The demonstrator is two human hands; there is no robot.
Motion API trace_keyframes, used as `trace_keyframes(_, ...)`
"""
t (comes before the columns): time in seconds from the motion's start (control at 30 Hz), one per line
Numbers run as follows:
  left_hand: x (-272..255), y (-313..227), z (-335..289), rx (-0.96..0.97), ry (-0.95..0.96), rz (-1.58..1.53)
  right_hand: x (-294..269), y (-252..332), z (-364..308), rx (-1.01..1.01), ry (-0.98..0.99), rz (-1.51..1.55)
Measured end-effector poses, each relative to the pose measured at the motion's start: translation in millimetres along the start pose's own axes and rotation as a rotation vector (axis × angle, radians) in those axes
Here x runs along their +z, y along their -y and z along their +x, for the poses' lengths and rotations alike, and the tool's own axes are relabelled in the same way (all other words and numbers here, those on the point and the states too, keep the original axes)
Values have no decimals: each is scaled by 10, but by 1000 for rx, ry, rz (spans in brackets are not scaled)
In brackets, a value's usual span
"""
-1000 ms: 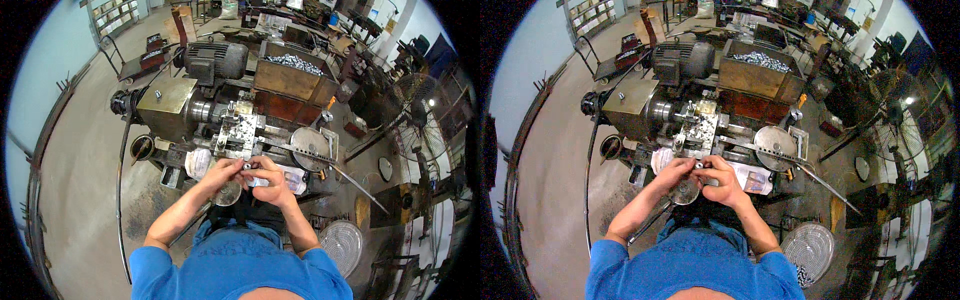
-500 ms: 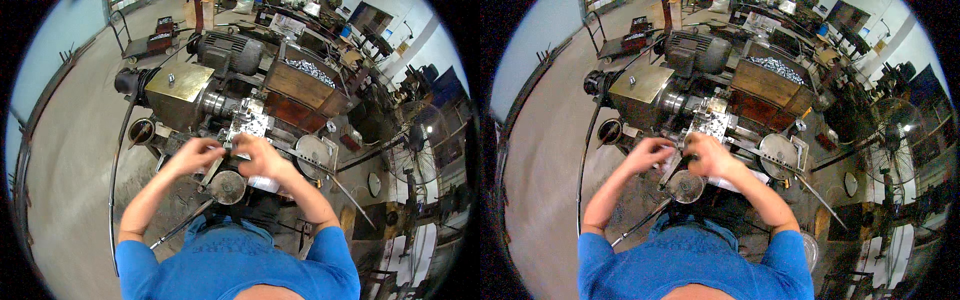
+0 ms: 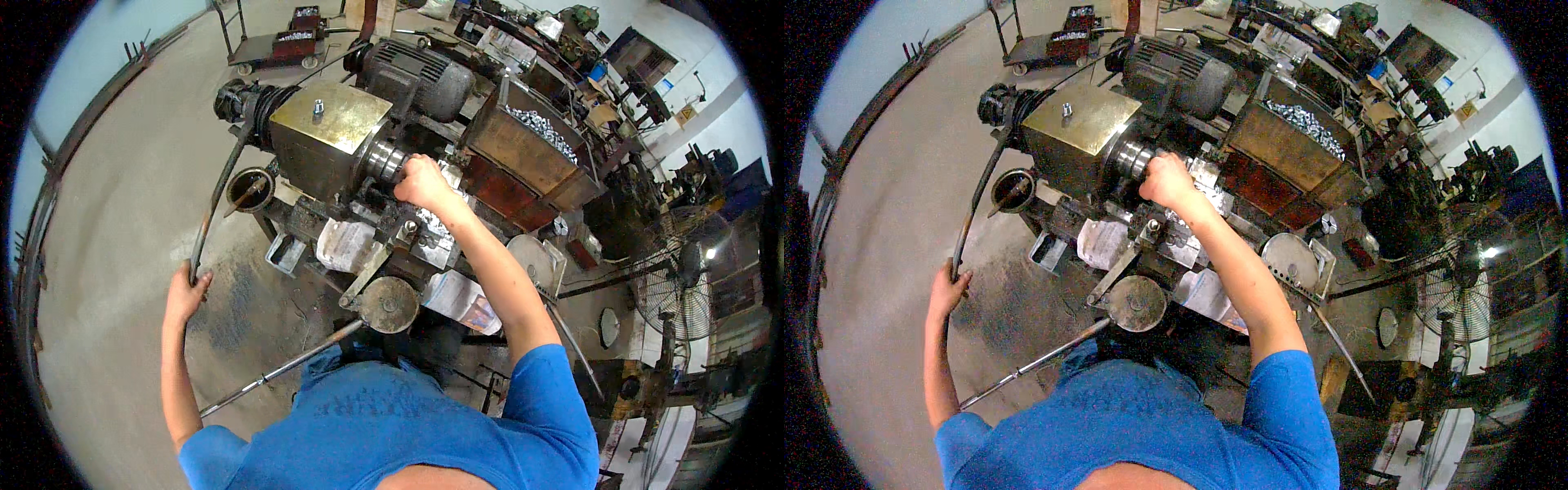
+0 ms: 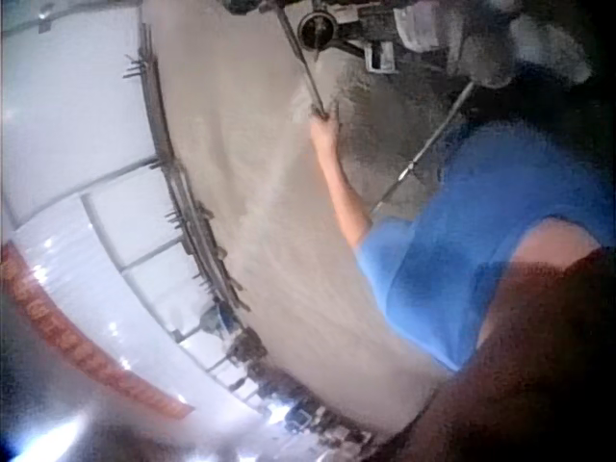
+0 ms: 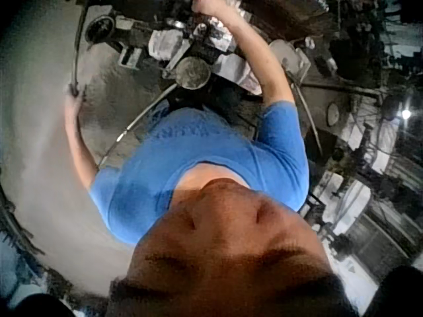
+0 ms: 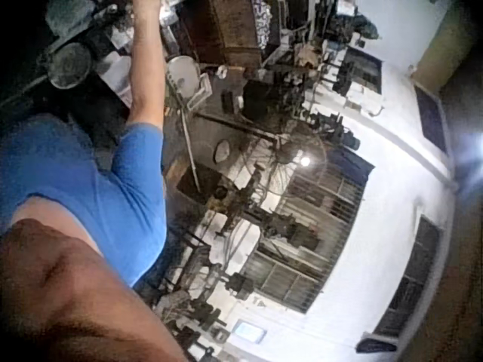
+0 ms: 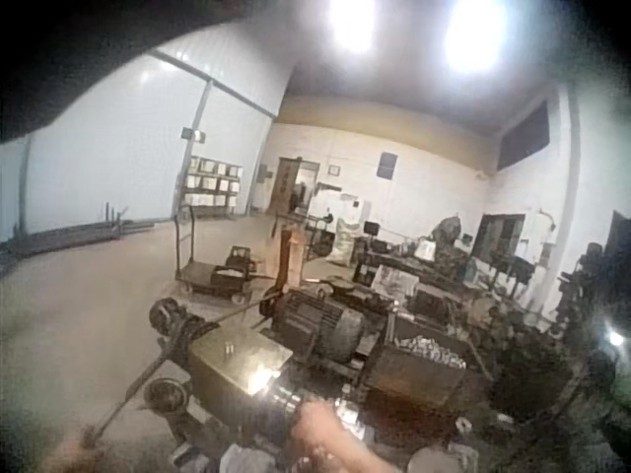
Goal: The person operates a lathe to process metal parts, picking up individual pieces, inserting them into the machine, and placing the finished components into a collection tray.
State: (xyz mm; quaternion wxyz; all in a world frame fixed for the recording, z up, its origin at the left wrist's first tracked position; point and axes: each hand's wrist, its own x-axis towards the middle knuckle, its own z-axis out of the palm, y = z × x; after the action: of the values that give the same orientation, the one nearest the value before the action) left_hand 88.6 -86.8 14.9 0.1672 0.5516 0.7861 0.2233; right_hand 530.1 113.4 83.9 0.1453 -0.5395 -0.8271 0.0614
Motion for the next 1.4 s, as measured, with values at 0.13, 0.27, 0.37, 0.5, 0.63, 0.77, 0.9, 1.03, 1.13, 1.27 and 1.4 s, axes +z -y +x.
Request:
trace_keyframes(0.13,80,-107,-7,86,-87,91,-49,-4,-3,32,46,80)
trace_keyframes(0.27,89,-79,76,89,-99,179,24,-37,94,140,-20,150)
trace_keyframes(0.37,3,288,292,163,-202,418,-130,79,137,270,5,209)
trace_keyframes(0.5,-564,926,1062,115,-247,781,-200,155,230,257,52,109)
trace_keyframes(0.63,-624,977,1407,113,-273,796,-246,141,89,58,-130,-125)
trace_keyframes(0.77,-327,868,1349,257,-466,256,-557,0,-428,-157,-423,99)
trace_keyframes(0.9,1132,302,1011,70,-630,-36,-772,-443,-1271,74,-466,186)
trace_keyframes(1.03,2260,-25,740,433,104,254,-847,-970,-2292,291,-391,3)
trace_keyframes(1.13,2208,-74,1035,419,379,601,-799,-1243,-3028,598,-303,33)
trace_keyframes(1.27,2022,-276,1287,690,377,840,-673,-1880,-4011,841,-280,-207)
trace_keyframes(1.4,2030,-26,1130,381,237,673,-636,-2476,-4925,1228,35,-449)
